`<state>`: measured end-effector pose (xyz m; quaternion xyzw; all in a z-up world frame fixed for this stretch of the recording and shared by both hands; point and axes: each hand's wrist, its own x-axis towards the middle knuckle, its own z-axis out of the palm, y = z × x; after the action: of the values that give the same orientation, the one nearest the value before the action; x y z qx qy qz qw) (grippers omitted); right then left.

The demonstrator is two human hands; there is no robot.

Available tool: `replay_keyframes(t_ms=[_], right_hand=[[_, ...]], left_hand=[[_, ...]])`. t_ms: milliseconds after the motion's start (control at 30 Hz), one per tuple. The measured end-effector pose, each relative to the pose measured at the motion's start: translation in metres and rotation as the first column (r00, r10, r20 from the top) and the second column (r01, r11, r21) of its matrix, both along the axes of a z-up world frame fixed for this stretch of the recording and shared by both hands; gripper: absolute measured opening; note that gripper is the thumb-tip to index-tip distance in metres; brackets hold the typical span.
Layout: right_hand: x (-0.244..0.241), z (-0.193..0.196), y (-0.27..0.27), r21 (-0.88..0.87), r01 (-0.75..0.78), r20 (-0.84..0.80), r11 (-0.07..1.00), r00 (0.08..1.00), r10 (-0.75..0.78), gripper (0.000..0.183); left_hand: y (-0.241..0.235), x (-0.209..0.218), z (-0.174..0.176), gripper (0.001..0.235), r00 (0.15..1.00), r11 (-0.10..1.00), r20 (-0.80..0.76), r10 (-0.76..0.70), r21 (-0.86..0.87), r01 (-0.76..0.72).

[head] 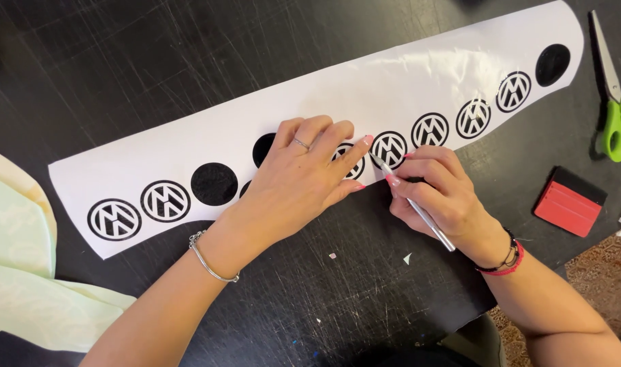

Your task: Using a craft knife to remove excess vinyl material from a sheet of printed logo stickers.

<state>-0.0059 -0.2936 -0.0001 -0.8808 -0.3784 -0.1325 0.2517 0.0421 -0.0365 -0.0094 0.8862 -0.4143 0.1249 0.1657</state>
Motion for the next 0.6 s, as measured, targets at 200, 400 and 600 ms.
replay_keyframes(t_ms=[200, 400, 600], right_hand=[[0.0005, -0.0025, -0.0008, -0.016, 0.007, 0.036, 1.0, 0.999, -0.006, 0.021], [-0.0004, -0.0039, -0.0034, 0.018, -0.008, 0.007, 1.0, 1.0, 0.007, 0.022], [0.0003, -0.0042, -0.0026, 0.017, 0.003, 0.008, 1.0, 1.0, -0.003, 0.021]], left_hand=[[-0.0005, 0.0, 0.0003, 0.059, 1.0, 1.0, -0.001, 0.005, 0.001, -0.005], [-0.0002, -0.0004, -0.0004, 0.057, 1.0, 1.0, -0.028, -0.006, -0.016, 0.006], [0.0001, -0.0001, 0.0003, 0.056, 1.0, 1.0, -0.02, -0.003, -0.02, 0.002]])
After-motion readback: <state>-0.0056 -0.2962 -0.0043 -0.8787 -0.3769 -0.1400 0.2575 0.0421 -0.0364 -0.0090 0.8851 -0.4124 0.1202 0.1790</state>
